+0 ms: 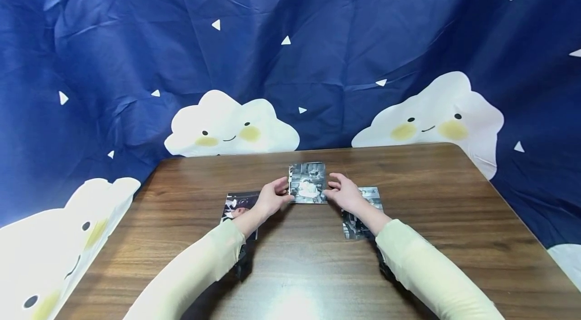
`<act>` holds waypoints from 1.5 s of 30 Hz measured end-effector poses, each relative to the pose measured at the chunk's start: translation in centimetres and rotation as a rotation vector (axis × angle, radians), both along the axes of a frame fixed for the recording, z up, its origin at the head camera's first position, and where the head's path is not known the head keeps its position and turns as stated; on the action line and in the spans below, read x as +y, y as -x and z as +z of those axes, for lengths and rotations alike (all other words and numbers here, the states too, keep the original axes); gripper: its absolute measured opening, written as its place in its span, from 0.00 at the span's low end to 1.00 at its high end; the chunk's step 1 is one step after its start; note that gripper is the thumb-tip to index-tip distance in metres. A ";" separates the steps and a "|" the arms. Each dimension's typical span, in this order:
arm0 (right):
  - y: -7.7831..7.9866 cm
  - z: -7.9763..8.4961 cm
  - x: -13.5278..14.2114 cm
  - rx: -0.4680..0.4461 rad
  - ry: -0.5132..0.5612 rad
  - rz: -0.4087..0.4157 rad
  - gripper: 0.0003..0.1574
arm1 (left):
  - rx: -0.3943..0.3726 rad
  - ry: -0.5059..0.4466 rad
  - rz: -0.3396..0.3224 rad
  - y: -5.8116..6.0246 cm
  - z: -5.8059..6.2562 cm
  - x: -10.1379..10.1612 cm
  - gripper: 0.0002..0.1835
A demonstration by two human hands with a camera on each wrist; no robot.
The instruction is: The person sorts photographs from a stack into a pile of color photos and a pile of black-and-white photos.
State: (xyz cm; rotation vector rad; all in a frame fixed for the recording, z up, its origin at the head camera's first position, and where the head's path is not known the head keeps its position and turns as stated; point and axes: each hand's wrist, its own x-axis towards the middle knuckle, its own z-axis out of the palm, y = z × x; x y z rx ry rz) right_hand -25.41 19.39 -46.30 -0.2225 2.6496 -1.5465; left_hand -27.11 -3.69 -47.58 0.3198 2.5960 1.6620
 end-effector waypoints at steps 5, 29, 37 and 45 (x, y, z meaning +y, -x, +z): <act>0.2 -0.1 -0.3 -0.035 0.024 -0.015 0.35 | -0.007 0.014 -0.013 -0.1 0.1 0.4 0.33; 1.0 0.0 -1.5 0.026 0.067 -0.149 0.28 | 0.019 0.065 0.072 -0.4 0.6 0.2 0.23; 1.3 0.2 -2.2 0.028 0.028 -0.196 0.28 | 0.028 0.033 0.120 -0.9 0.6 0.6 0.24; 1.4 0.1 -2.4 0.041 0.009 -0.207 0.28 | 0.029 -0.070 0.132 -0.9 0.4 0.6 0.25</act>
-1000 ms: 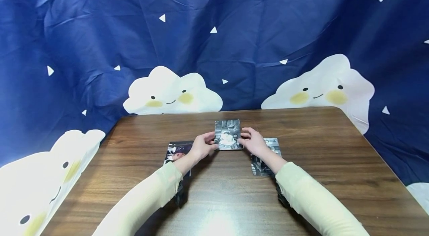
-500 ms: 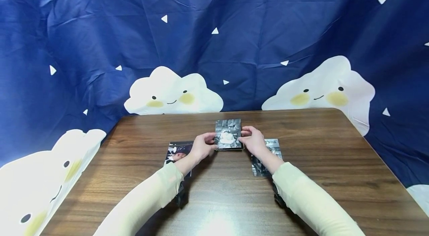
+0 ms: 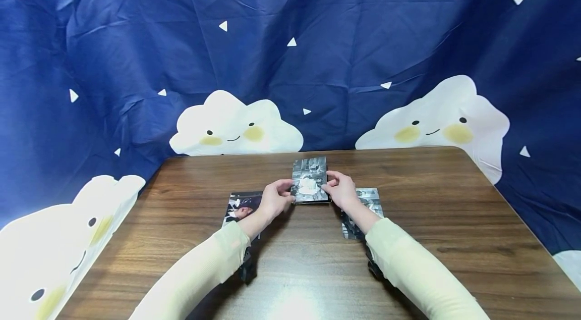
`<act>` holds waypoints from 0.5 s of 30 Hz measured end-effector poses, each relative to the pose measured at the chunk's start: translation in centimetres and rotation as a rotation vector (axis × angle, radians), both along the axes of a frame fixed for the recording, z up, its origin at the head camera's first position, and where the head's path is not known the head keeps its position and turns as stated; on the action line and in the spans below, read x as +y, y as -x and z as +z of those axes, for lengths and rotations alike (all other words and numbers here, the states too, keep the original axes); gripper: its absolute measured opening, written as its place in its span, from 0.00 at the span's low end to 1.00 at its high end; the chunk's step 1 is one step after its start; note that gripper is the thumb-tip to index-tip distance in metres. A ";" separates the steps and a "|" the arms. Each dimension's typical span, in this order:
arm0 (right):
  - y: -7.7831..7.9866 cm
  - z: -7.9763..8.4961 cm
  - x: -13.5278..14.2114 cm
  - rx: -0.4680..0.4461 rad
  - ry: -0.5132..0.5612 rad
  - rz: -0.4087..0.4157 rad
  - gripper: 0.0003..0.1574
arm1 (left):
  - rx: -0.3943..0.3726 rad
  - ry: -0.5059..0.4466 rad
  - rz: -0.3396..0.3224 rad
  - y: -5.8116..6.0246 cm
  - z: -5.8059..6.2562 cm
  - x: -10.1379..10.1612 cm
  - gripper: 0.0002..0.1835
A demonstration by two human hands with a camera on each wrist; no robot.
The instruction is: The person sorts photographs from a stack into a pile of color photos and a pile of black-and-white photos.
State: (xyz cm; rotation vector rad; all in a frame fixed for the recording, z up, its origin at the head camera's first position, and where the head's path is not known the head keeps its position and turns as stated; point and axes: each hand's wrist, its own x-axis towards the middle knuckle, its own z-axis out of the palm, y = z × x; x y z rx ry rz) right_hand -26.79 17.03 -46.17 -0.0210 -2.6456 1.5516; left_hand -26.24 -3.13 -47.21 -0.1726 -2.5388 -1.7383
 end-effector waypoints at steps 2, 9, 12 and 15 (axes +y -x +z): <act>-0.1 0.0 0.0 0.003 0.002 0.013 0.27 | -0.006 -0.049 0.010 0.0 0.0 0.1 0.28; -0.1 -0.3 -0.2 0.021 -0.027 0.030 0.26 | -0.030 -0.065 0.060 0.4 -0.3 0.6 0.32; 0.0 -0.5 -0.2 0.029 -0.035 0.026 0.27 | -0.046 -0.100 0.059 0.4 -0.2 0.7 0.33; 0.1 -0.6 -0.1 0.037 -0.064 0.039 0.27 | -0.071 -0.147 0.061 0.5 -0.2 0.9 0.33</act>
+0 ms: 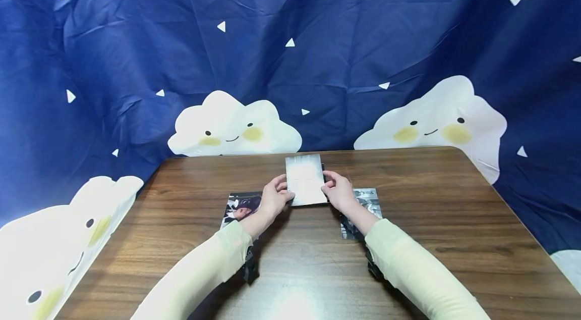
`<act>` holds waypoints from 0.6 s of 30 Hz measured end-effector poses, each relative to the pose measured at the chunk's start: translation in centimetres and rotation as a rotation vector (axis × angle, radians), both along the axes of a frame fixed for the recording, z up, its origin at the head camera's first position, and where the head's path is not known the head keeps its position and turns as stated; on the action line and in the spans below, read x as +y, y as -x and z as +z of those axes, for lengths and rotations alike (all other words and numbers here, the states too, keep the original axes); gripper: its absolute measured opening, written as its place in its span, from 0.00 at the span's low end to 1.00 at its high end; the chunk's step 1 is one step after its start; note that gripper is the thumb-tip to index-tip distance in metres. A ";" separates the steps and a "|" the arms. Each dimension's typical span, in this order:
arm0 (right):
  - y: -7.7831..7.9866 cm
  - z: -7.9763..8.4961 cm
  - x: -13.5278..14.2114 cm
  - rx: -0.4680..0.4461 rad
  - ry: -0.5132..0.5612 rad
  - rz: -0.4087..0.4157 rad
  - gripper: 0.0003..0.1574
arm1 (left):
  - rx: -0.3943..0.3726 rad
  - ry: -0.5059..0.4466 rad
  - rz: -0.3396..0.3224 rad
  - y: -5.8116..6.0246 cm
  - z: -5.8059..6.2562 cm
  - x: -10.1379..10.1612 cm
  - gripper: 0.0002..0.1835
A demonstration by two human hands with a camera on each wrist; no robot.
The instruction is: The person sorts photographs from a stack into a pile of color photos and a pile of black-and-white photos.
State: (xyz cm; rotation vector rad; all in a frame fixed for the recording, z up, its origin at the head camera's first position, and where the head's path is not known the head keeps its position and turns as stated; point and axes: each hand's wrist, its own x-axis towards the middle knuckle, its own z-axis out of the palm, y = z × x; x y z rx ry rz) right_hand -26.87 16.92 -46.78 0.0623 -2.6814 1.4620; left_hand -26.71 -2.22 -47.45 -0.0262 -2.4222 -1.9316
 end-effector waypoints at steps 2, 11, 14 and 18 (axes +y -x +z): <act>-0.1 0.0 0.0 0.003 -0.023 0.007 0.28 | -0.006 -0.006 -0.001 0.1 0.0 0.2 0.33; -0.4 0.5 -0.3 0.007 -0.086 0.019 0.38 | -0.009 0.013 -0.018 0.5 0.0 0.9 0.34; -0.5 0.6 -0.1 0.001 -0.076 0.016 0.37 | -0.016 0.010 -0.027 0.3 0.2 0.9 0.34; -1.0 0.9 0.5 -0.001 -0.036 0.028 0.37 | -0.012 -0.049 -0.068 -0.2 0.5 1.1 0.35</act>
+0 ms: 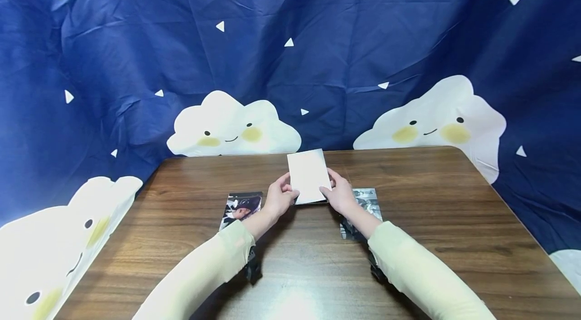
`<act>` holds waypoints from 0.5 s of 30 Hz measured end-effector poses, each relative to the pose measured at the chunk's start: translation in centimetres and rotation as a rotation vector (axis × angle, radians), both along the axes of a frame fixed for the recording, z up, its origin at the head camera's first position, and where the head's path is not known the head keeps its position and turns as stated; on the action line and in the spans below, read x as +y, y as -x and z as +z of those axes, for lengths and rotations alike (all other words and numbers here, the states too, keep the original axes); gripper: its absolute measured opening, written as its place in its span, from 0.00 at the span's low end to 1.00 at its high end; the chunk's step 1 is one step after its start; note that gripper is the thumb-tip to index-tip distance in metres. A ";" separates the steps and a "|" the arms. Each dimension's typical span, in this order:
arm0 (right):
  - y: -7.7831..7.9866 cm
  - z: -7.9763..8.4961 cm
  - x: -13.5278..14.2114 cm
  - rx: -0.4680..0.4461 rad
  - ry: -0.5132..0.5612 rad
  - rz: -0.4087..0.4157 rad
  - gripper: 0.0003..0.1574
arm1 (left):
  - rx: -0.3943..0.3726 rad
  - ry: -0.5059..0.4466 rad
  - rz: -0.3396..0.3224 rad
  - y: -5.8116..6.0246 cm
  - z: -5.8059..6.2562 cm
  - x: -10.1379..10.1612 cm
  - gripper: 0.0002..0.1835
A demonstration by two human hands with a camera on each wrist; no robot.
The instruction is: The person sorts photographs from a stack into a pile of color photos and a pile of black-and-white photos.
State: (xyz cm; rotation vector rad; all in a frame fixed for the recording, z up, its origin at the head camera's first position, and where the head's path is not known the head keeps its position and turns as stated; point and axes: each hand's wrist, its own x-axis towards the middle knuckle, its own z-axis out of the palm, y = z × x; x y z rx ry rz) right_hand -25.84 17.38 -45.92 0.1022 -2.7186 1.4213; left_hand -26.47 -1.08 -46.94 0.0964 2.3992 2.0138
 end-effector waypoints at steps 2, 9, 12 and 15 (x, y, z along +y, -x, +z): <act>-0.5 0.1 0.4 0.002 0.037 0.018 0.37 | 0.003 -0.036 -0.020 -0.3 0.1 0.3 0.36; -2.6 0.8 2.8 0.029 0.091 0.094 0.40 | 0.041 -0.098 -0.109 -2.1 0.8 1.6 0.42; -3.7 1.2 4.0 0.027 0.079 0.123 0.43 | 0.036 -0.135 -0.153 -3.0 1.5 2.3 0.42; -4.8 1.5 5.3 0.040 0.024 0.123 0.45 | 0.008 -0.135 -0.182 -3.6 1.7 3.2 0.42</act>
